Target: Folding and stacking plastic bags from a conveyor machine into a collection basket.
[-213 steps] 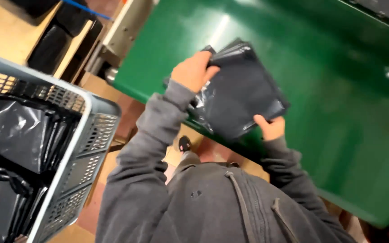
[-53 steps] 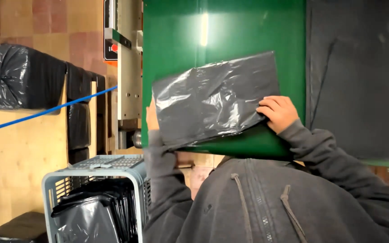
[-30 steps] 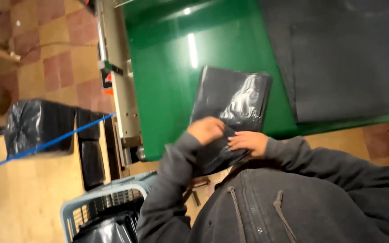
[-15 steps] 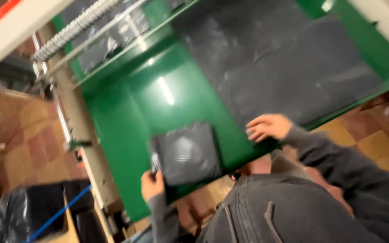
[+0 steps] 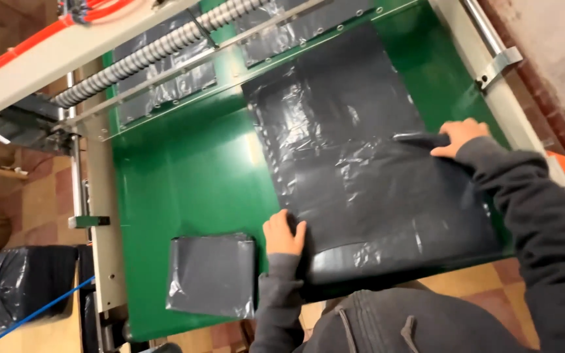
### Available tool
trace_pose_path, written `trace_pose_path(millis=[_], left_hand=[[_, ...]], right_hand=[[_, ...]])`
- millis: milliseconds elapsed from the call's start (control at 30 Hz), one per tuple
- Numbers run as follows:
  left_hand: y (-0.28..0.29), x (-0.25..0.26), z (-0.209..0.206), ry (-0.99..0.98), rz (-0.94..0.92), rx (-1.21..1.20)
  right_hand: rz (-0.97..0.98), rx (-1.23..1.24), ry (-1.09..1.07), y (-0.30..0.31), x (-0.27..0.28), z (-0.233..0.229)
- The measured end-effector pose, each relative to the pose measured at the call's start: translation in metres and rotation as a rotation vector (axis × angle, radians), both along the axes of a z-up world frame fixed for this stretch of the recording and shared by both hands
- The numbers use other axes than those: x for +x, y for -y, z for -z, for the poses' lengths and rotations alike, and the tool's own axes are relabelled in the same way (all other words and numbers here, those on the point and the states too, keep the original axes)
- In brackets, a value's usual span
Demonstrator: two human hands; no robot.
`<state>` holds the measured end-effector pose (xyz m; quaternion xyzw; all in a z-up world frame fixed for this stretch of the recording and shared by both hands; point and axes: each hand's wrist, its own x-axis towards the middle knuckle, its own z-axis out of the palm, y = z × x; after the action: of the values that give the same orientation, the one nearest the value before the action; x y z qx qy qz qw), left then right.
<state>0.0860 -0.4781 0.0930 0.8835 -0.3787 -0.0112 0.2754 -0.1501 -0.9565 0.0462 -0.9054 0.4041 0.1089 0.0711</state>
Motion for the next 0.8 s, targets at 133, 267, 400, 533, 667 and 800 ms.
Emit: trace_pose_path(millis=[133,267,400,533,667,800], left_hand=[[-0.009,0.007,0.000,-0.202,-0.130,-0.097],[-0.003,0.028,-0.007,-0.687,-0.481,-0.203],[-0.003,0.044,0.004,-0.825,-0.508,-0.372],[0.020,0.031,-0.026,-0.645,-0.587,-0.032],[0.025,0.020,0.006,-0.051,-0.410,0.547],[0.123,0.035,-0.057,0.197,-0.304,0.513]], right_hand=[[-0.232,0.123,0.459,-0.015,0.001,-0.053],[-0.261,0.232,0.771,-0.005,0.070,-0.157],[-0.240,0.234,0.878,0.062,0.192,-0.134],[-0.124,0.086,0.598,0.121,0.302,-0.052],[0.043,-0.296,0.312,0.137,0.350,0.034],[0.157,-0.428,0.349,0.151,0.359,0.057]])
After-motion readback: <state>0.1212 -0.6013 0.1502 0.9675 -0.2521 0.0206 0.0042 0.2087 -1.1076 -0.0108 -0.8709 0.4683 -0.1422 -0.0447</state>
